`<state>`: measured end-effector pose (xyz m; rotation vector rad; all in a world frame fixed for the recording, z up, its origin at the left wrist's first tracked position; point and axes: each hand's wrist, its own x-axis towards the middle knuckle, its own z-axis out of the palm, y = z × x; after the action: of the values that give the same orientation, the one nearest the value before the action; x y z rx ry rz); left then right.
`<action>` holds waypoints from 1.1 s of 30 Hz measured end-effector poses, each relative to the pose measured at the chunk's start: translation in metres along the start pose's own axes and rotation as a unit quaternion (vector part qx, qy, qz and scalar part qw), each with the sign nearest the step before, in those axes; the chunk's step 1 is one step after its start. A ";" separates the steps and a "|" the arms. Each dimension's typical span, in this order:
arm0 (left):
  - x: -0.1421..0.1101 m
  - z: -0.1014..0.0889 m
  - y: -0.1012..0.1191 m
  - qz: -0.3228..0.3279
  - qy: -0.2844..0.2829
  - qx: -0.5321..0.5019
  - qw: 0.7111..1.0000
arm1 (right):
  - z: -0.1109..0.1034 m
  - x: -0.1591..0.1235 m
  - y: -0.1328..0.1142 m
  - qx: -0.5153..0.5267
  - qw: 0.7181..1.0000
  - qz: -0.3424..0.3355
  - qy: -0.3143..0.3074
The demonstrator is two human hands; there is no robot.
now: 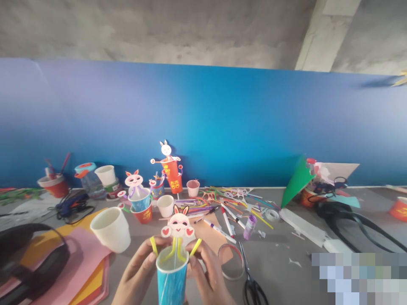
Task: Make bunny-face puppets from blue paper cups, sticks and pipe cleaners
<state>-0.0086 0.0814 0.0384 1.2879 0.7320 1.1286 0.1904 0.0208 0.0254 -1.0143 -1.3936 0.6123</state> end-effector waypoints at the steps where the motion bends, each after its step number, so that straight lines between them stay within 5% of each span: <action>1: 0.000 0.002 0.000 -0.007 0.008 -0.011 1.000 | 0.001 -0.001 0.001 -0.002 1.000 -0.006 0.006; 9: -0.002 0.005 -0.008 -0.036 0.073 -0.056 0.995 | 0.005 -0.002 0.016 0.028 0.999 -0.011 -0.028; 17: -0.002 0.017 -0.004 -0.067 0.085 -0.135 0.985 | 0.005 0.000 0.019 0.035 0.998 -0.032 -0.031; 25: -0.003 0.014 -0.001 -0.078 0.093 -0.157 0.980 | 0.011 0.006 0.003 0.099 0.992 0.057 -0.048; 33: -0.007 0.026 -0.003 -0.092 0.075 -0.174 0.978 | 0.017 0.006 0.010 0.106 0.994 0.001 -0.024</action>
<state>0.0131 0.0656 0.0393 0.8307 0.7108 1.1500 0.1763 0.0344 0.0179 -0.8368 -1.3375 0.7738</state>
